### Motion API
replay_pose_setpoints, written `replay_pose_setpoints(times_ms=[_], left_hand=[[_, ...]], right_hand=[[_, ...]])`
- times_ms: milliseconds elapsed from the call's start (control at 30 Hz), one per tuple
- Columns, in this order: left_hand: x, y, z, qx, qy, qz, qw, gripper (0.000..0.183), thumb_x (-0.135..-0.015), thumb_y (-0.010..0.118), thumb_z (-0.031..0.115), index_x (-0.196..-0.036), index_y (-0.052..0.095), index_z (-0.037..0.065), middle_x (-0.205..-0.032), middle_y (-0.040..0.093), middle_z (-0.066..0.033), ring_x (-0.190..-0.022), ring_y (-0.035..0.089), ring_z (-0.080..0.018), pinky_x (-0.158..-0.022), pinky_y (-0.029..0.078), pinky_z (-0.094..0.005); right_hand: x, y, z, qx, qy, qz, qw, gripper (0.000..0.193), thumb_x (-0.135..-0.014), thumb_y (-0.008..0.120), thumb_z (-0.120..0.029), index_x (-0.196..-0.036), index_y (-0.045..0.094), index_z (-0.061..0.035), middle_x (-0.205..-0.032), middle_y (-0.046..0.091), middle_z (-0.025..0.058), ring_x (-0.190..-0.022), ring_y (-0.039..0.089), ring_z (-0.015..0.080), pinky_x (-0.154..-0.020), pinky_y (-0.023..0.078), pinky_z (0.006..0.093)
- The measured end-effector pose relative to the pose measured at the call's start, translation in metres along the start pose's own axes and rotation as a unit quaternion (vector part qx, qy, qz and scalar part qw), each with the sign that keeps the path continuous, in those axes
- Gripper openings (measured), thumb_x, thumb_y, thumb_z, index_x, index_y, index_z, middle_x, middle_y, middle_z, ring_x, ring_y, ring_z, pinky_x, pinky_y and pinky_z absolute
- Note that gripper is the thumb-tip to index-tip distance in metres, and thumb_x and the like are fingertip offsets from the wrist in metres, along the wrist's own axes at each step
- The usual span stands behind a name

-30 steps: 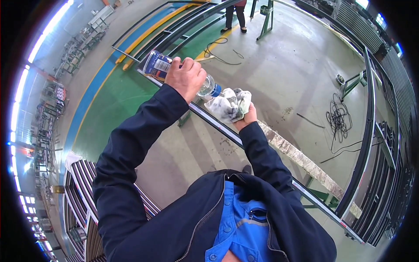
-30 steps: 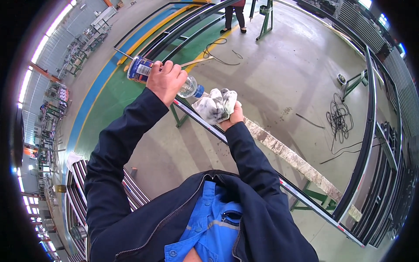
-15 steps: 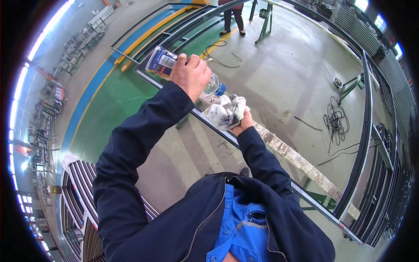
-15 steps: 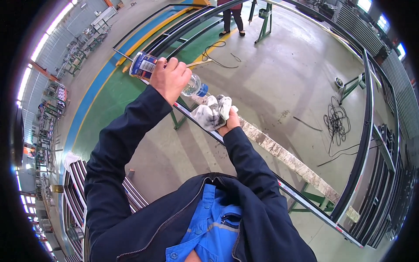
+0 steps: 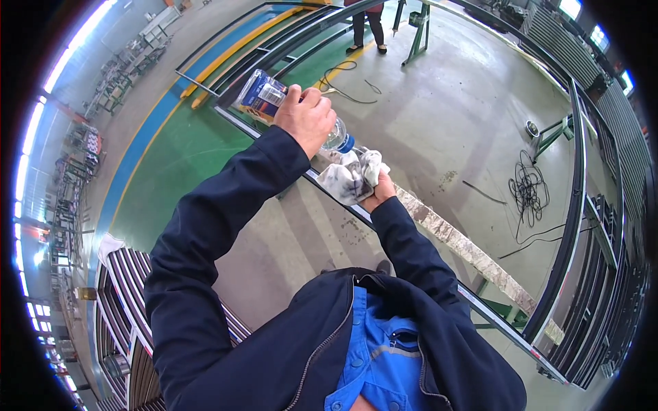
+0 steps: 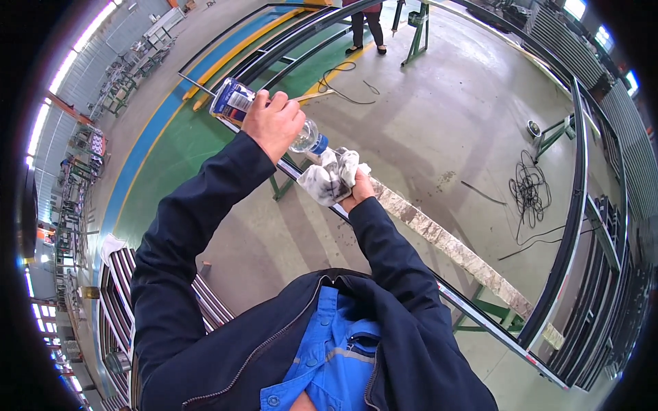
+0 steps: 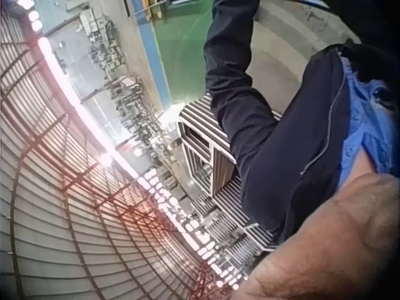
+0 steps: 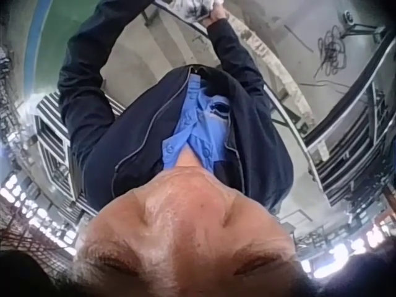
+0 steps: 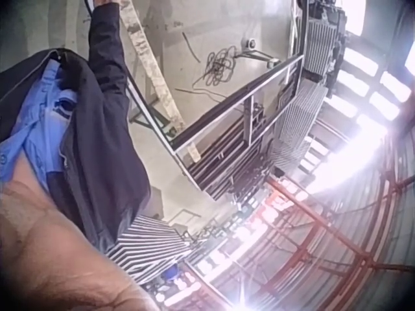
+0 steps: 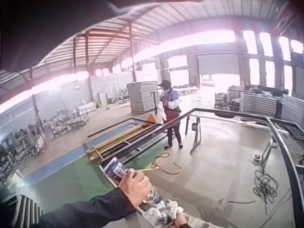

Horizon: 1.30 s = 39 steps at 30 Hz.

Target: Wiping down a long metal beam or structural frame using a cleaning cloth and liquid from a bottle.

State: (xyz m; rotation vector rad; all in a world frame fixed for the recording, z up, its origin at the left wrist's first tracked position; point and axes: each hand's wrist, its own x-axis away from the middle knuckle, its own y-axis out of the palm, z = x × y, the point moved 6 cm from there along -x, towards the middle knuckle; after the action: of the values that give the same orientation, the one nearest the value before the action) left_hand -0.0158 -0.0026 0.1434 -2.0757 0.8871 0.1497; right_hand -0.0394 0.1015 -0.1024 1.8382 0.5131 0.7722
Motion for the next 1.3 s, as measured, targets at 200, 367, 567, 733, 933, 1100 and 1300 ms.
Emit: replay_pose_setpoints(times_ms=[200,367,567,733,933,1100,1300], left_hand=[[0.011,0.02,-0.005,0.029,-0.035,-0.028,0.999,0.011,-0.077,0.061,0.018,-0.088,0.063,0.017,-0.088,0.058,0.0025,-0.094,0.055,-0.018,-0.089,0.036,-0.0412],[0.027,0.044,-0.021,0.108,-0.101,-0.033,0.988,0.03,-0.076,0.064,0.012,-0.105,0.064,0.018,-0.104,0.063,0.0014,-0.109,0.056,-0.0175,-0.097,0.037,-0.0428],[0.066,0.132,-0.04,0.391,-0.27,0.023,0.879,0.068,-0.057,0.083,0.001,-0.119,0.059,0.015,-0.127,0.057,-0.0075,-0.124,0.051,-0.0278,-0.105,0.041,-0.0351],[0.098,0.207,0.0,0.439,-0.338,0.05,0.831,0.079,-0.051,0.084,-0.002,-0.122,0.055,0.015,-0.129,0.051,-0.0106,-0.127,0.045,-0.0295,-0.109,0.037,-0.0365],[0.111,0.245,0.048,0.331,-0.342,0.031,0.879,0.074,-0.056,0.077,-0.008,-0.122,0.054,0.014,-0.129,0.051,-0.0123,-0.127,0.044,-0.0336,-0.108,0.035,-0.0416],[0.125,0.26,0.06,0.332,-0.365,0.036,0.869,0.07,-0.058,0.076,-0.007,-0.123,0.053,0.01,-0.125,0.054,-0.0125,-0.122,0.049,-0.0344,-0.107,0.036,-0.0423],[0.117,0.261,0.063,0.34,-0.385,0.003,0.858,0.07,-0.056,0.074,-0.01,-0.12,0.055,0.011,-0.122,0.057,-0.012,-0.122,0.049,-0.033,-0.108,0.034,-0.043]], right_hand=[[0.01,0.013,-0.004,-0.02,0.003,-0.015,1.0,0.031,-0.099,0.044,-0.026,-0.118,0.059,-0.0059,-0.115,0.066,0.0106,-0.103,0.064,0.026,-0.092,0.052,0.0442],[0.022,0.007,-0.032,0.089,-0.014,0.049,0.995,0.034,-0.097,0.045,-0.025,-0.121,0.058,-0.0043,-0.117,0.064,0.0119,-0.107,0.062,0.0274,-0.094,0.051,0.0429],[0.054,0.013,-0.11,0.227,-0.08,-0.023,0.97,0.056,-0.089,0.061,-0.013,-0.14,0.039,-0.0023,-0.124,0.058,0.0118,-0.114,0.059,0.0255,-0.1,0.047,0.0416],[0.052,-0.017,-0.123,0.307,-0.054,0.063,0.948,0.059,-0.086,0.067,-0.006,-0.137,0.041,0.001,-0.121,0.06,0.011,-0.107,0.062,0.0216,-0.095,0.049,0.036],[-0.003,-0.075,-0.067,0.402,0.098,0.073,0.907,0.049,-0.083,0.072,-0.009,-0.127,0.052,0.0016,-0.105,0.064,0.0056,-0.092,0.061,0.0114,-0.082,0.049,0.0275],[-0.024,-0.095,-0.042,0.522,0.111,0.037,0.845,0.046,-0.078,0.075,-0.016,-0.117,0.059,0.0024,-0.104,0.066,0.0075,-0.093,0.062,0.0155,-0.085,0.049,0.0297],[0.011,-0.105,-0.035,0.754,0.052,-0.071,0.65,0.031,-0.082,0.07,-0.023,-0.108,0.061,-0.0095,-0.102,0.061,0.0176,-0.093,0.062,0.0373,-0.079,0.051,0.0422]])
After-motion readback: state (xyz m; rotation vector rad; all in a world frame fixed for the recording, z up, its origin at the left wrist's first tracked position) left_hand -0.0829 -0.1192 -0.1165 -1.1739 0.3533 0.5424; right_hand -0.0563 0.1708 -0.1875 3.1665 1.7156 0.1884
